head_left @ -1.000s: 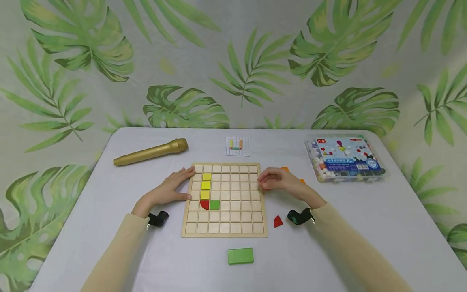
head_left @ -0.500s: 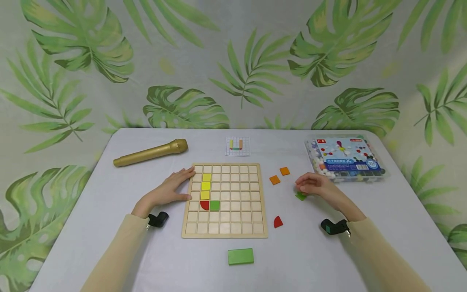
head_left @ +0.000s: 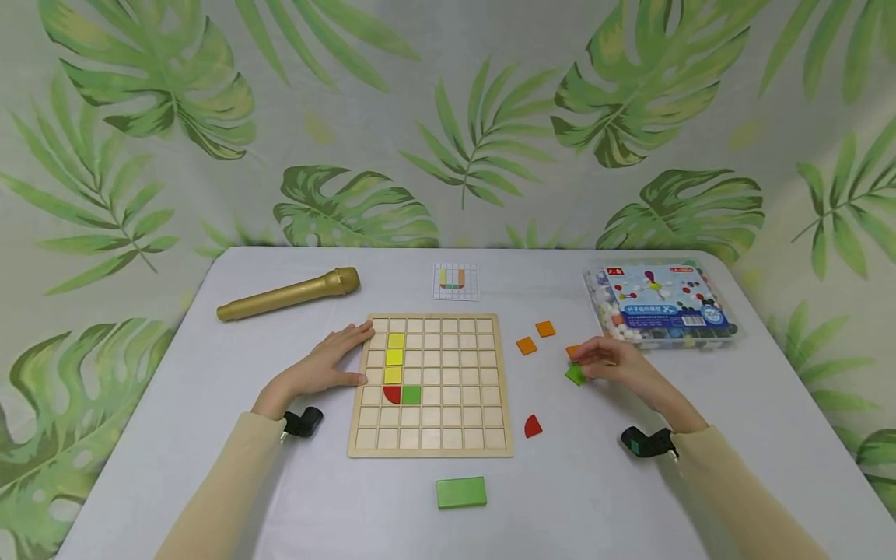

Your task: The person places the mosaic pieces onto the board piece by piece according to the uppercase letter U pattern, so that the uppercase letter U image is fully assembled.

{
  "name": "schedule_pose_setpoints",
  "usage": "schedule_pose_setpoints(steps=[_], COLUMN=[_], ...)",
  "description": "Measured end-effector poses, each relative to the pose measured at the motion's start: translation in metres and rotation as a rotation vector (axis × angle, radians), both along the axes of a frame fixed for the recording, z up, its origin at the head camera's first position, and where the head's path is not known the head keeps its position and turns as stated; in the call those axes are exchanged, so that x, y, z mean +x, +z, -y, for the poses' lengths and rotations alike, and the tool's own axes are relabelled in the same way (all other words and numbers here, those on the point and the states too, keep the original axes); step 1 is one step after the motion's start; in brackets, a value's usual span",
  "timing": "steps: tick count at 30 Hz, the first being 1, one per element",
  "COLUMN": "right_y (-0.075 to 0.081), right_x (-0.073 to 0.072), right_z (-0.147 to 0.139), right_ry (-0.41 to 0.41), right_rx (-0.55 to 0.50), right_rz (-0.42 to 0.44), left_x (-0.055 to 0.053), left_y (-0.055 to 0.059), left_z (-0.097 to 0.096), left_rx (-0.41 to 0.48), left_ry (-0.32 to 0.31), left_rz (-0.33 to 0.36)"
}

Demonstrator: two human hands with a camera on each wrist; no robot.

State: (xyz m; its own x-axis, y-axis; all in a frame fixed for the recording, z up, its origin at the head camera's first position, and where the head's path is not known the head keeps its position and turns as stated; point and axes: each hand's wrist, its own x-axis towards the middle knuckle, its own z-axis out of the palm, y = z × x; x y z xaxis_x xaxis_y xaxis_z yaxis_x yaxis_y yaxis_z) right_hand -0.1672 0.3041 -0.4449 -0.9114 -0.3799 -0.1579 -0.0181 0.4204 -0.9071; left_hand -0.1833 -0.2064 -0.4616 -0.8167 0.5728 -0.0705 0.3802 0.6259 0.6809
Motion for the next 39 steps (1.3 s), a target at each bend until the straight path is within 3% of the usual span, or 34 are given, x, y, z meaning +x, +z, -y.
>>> schedule_pose_setpoints(steps=[9,17,32,39], right_y=[-0.009,-0.01,-0.006,-0.001], right_x=[-0.002,0.0,-0.001,-0.004], right_z=[0.003,0.006,0.01,0.026], right_ry=[0.035,0.044,0.095,0.115], right_rx=[0.147,0.209,0.168,0.08], right_rz=[-0.127,-0.175,-0.12,-0.077], left_x=[0.0,0.0,0.0,-0.001], left_y=[-0.002,-0.003,0.0,-0.003], left_z=[0.001,0.0,0.0,0.0], left_rx=[0.004,-0.006,-0.003,-0.012], left_ry=[-0.001,-0.001,-0.001,0.003], left_rz=[-0.005,0.003,-0.003,-0.012])
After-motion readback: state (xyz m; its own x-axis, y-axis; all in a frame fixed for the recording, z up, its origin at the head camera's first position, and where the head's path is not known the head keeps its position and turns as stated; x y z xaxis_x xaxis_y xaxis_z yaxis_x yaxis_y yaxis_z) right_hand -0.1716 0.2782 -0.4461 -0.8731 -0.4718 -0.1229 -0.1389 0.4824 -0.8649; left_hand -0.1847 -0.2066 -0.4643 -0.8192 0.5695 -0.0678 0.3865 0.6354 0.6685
